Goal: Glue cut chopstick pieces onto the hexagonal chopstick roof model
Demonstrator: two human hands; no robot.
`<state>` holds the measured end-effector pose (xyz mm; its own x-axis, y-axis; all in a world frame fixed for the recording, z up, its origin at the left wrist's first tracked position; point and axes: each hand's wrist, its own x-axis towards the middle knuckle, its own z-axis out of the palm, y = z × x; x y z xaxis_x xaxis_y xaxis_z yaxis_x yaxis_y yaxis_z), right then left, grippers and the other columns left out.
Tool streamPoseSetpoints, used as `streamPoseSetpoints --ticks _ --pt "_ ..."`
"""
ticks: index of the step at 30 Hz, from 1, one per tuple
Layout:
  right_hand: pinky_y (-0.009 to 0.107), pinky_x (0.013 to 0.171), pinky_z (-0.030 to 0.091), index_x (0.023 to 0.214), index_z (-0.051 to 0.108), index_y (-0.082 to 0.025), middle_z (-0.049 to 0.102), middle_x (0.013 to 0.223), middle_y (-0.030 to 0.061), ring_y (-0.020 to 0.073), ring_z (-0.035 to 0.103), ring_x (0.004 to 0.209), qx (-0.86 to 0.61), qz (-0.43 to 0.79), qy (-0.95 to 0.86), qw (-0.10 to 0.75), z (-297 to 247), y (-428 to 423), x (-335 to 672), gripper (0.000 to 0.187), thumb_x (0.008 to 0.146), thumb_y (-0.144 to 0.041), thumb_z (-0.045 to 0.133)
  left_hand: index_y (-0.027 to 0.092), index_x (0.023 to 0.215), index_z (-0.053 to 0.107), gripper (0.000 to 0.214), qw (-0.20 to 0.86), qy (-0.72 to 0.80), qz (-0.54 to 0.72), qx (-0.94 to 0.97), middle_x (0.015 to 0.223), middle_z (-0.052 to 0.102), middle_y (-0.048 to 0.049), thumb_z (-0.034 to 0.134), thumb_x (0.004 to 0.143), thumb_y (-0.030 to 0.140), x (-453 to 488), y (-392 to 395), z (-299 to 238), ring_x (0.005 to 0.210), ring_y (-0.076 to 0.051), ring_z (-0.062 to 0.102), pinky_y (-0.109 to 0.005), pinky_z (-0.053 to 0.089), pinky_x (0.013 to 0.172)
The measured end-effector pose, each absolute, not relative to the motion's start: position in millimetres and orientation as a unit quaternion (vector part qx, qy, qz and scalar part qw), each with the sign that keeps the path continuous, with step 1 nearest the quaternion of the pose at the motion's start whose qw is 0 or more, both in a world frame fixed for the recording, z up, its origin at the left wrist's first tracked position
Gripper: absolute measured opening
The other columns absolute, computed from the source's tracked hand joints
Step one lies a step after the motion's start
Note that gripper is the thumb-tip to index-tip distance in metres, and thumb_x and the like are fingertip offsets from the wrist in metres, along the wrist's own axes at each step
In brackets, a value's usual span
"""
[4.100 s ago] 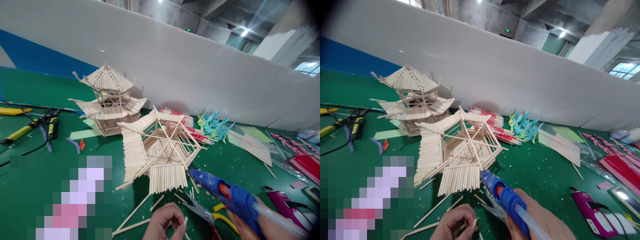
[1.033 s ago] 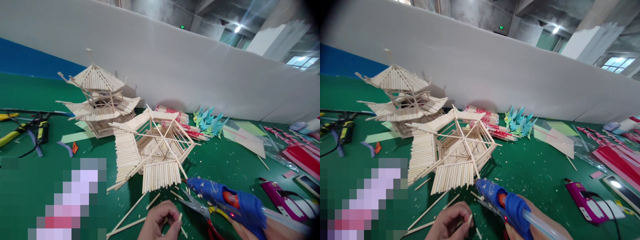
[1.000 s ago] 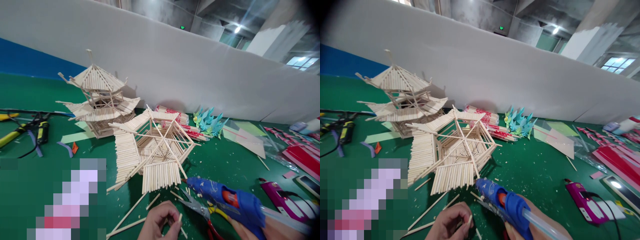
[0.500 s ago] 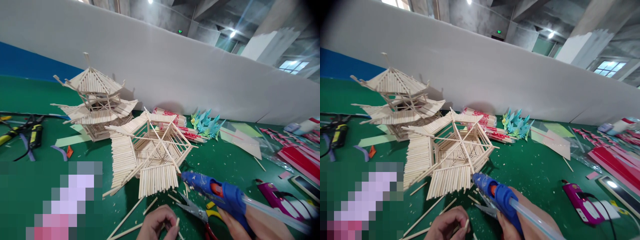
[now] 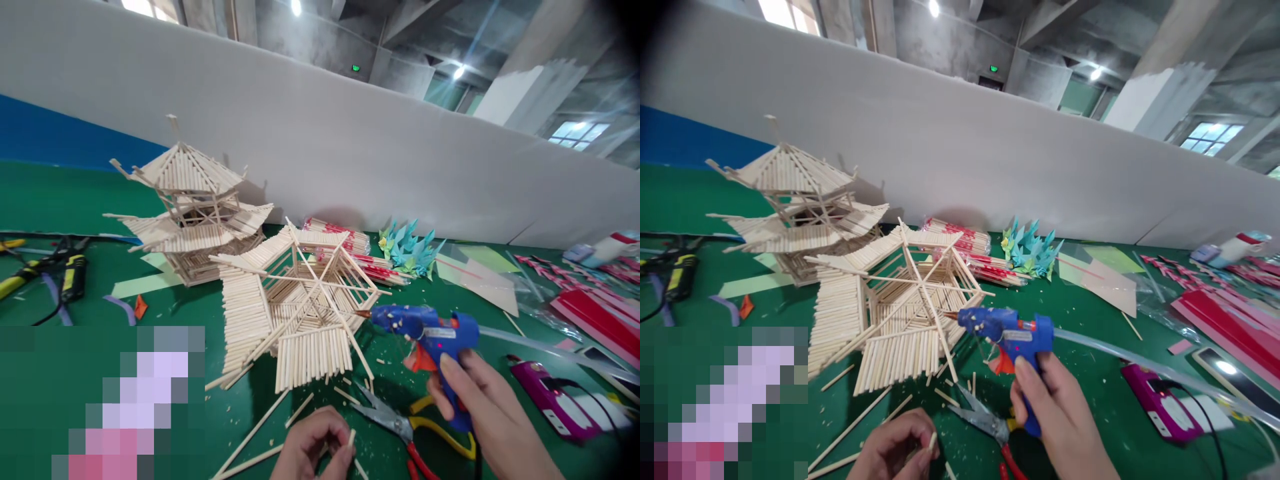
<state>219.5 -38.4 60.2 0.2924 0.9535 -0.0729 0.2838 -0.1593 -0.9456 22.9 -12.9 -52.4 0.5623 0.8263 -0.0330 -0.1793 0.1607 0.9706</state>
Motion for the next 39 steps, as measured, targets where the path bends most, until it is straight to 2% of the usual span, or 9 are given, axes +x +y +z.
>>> streamPoseSetpoints --ticks 3,6,8,11,15,21,31,39 --pt "0.020 0.039 0.028 0.078 0.052 -0.018 0.039 0.044 -0.0059 0.0090 0.036 0.042 -0.603 0.455 -0.353 0.551 53 -30 232 0.022 0.076 -0.039 0.053 0.015 0.064 0.055 0.026 0.703 0.303 0.360 0.533 0.065 0.050 -0.0017 0.055 0.072 0.039 24 -13 -51 0.054 -0.009 0.043 -0.021 0.034 0.049" --pt "0.020 0.042 0.030 0.085 0.054 -0.018 0.040 0.048 -0.0059 0.0083 0.037 0.045 -0.603 0.437 -0.344 0.572 49 -24 252 0.020 0.075 -0.035 0.055 0.015 0.063 0.055 0.024 0.714 0.330 0.346 0.512 0.066 0.051 -0.0015 0.058 0.070 0.037 23 -11 -39 0.055 -0.010 0.044 -0.022 0.036 0.051" --pt "0.022 0.047 0.035 0.083 0.053 -0.019 0.046 0.057 -0.0040 0.0092 0.043 0.050 -0.641 0.387 -0.386 0.539 45 -20 268 0.019 0.076 -0.037 0.053 0.014 0.062 0.054 0.024 0.719 0.349 0.338 0.497 0.064 0.050 -0.0003 0.061 0.068 0.036 24 -10 -29 0.054 -0.010 0.045 -0.022 0.036 0.051" --pt "0.022 0.050 0.037 0.070 0.054 -0.018 0.051 0.059 -0.0029 0.0105 0.048 0.053 -0.687 0.365 -0.416 0.472 36 -16 291 0.020 0.072 -0.038 0.059 0.014 0.062 0.054 0.025 0.724 0.368 0.334 0.478 0.060 0.050 0.0008 0.061 0.067 0.037 26 -11 -16 0.052 -0.009 0.045 -0.023 0.036 0.051" --pt "0.022 0.045 0.034 0.065 0.055 -0.017 0.052 0.054 -0.0029 0.0108 0.047 0.048 -0.720 0.353 -0.448 0.397 19 -19 311 0.024 0.070 -0.040 0.059 0.013 0.062 0.053 0.026 0.742 0.382 0.334 0.439 0.059 0.053 0.0008 0.063 0.065 0.036 29 -20 -7 0.050 -0.008 0.045 -0.022 0.036 0.051" --pt "0.023 0.049 0.031 0.067 0.059 -0.016 0.054 0.057 -0.0033 0.0125 0.045 0.052 -0.725 0.312 -0.523 0.321 -4 -16 313 0.022 0.067 -0.039 0.060 0.013 0.062 0.054 0.019 0.762 0.403 0.367 0.350 0.054 0.055 0.0012 0.062 0.068 0.029 30 -34 -4 0.047 -0.007 0.043 -0.021 0.031 0.049" --pt "0.022 0.050 0.032 0.068 0.058 -0.017 0.051 0.059 -0.0030 0.0129 0.043 0.054 -0.693 0.270 -0.619 0.250 -11 12 308 0.026 0.071 -0.043 0.053 0.013 0.058 0.053 0.021 0.786 0.405 0.370 0.285 0.049 0.055 0.0018 0.065 0.064 0.029 36 -37 -4 0.042 -0.006 0.040 -0.020 0.026 0.046" --pt "0.023 0.052 0.039 0.079 0.063 -0.015 0.061 0.066 -0.0004 0.0169 0.053 0.059 -0.707 0.273 -0.603 0.249 -19 17 319 0.037 0.072 -0.049 0.049 0.013 0.057 0.055 0.020 0.793 0.399 0.373 0.270 0.049 0.055 0.0012 0.067 0.062 0.028 37 -39 -3 0.042 -0.006 0.041 -0.020 0.027 0.046"
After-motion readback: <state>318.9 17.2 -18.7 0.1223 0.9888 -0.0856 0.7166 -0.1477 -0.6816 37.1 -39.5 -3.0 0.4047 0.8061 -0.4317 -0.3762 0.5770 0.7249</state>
